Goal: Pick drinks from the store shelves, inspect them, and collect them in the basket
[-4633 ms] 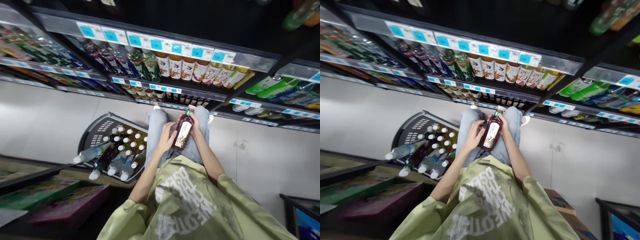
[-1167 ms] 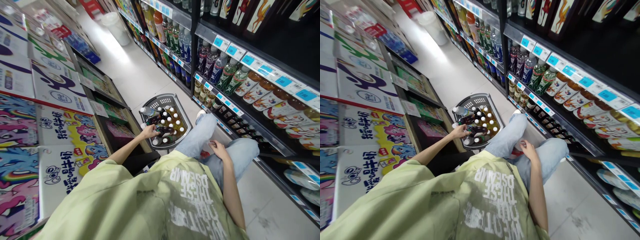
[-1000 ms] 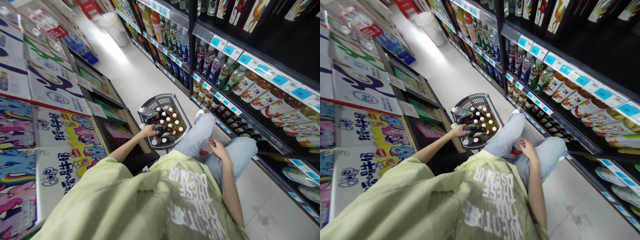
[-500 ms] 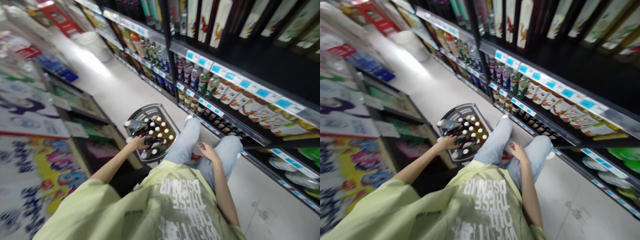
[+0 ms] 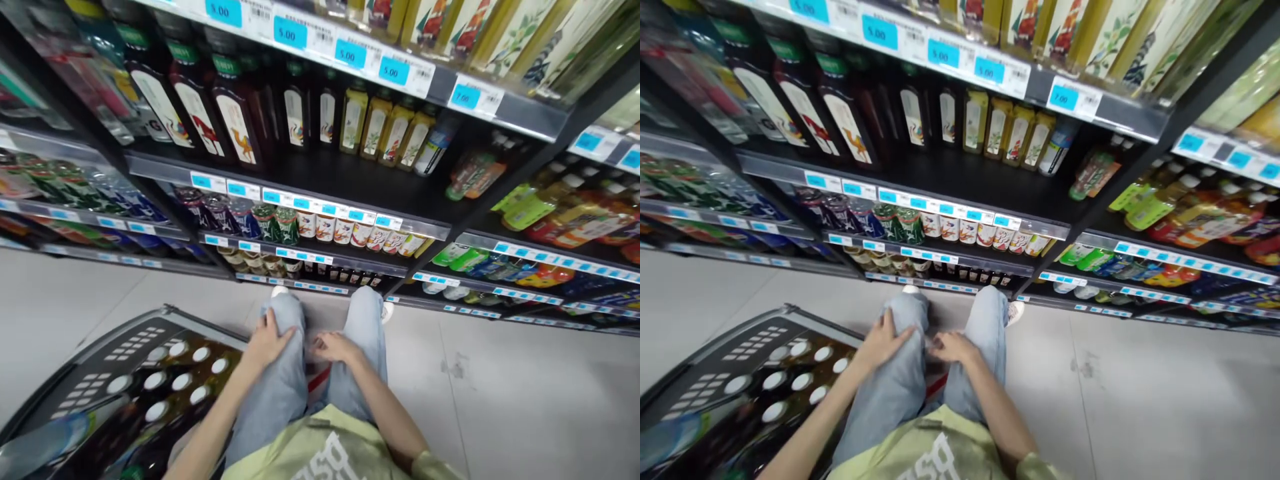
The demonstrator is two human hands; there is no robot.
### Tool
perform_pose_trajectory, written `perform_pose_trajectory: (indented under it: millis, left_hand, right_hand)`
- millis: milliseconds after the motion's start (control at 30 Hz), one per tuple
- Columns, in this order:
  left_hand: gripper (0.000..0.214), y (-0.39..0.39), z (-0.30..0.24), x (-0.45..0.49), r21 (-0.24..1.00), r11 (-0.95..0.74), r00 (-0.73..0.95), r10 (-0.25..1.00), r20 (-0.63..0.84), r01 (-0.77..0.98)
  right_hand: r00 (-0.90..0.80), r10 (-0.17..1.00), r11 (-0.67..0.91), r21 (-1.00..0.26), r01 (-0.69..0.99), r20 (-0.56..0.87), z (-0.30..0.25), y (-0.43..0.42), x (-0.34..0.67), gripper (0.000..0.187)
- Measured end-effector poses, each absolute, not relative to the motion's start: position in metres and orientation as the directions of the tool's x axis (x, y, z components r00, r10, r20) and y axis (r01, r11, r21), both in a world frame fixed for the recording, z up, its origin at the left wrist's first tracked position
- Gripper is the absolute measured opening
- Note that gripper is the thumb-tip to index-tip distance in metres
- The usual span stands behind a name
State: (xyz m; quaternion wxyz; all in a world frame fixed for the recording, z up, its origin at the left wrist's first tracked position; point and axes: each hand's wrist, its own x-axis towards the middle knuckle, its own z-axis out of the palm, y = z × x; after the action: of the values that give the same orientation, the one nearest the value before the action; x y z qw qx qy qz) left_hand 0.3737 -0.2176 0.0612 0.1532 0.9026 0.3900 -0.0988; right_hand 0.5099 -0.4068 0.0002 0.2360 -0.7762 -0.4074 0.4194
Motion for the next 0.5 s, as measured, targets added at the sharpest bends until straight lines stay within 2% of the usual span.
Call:
perform_pose_trajectory:
  millis: [33, 100, 200, 367, 500]
  left_hand:
    - [0.09, -0.227, 0.057, 0.394, 0.174, -0.6, 0.624, 0.734, -0.269, 0.781]
    - [0.098, -0.239, 0.05, 0.425, 0.148, -0.58, 0.598, 0.763, -0.246, 0.801]
    - [0.088, -0.242, 0.043, 0.448, 0.118, -0.652, 0.66, 0.715, -0.23, 0.749]
    - [0.061, -0.236, 0.038, 0.464, 0.14, -0.673, 0.683, 0.686, -0.249, 0.726]
    - [0.059, -0.236, 0.037, 0.469, 0.161, -0.673, 0.689, 0.678, -0.257, 0.722]
  right_hand:
    - [0.308, 0.826, -0.563, -0.7, 0.44, -0.471, 0.0, -0.406, 0.51, 0.025]
    - [0.287, 0.817, -0.576, -0.683, 0.449, -0.501, 0.002, -0.405, 0.511, 0.031]
    - [0.277, 0.809, -0.585, -0.671, 0.455, -0.518, 0.006, -0.403, 0.512, 0.034]
    - [0.328, 0.811, -0.585, -0.684, 0.436, -0.484, 0.014, -0.401, 0.51, 0.024]
    - [0.433, 0.819, -0.543, -0.751, 0.374, -0.376, 0.01, -0.397, 0.506, 0.014]
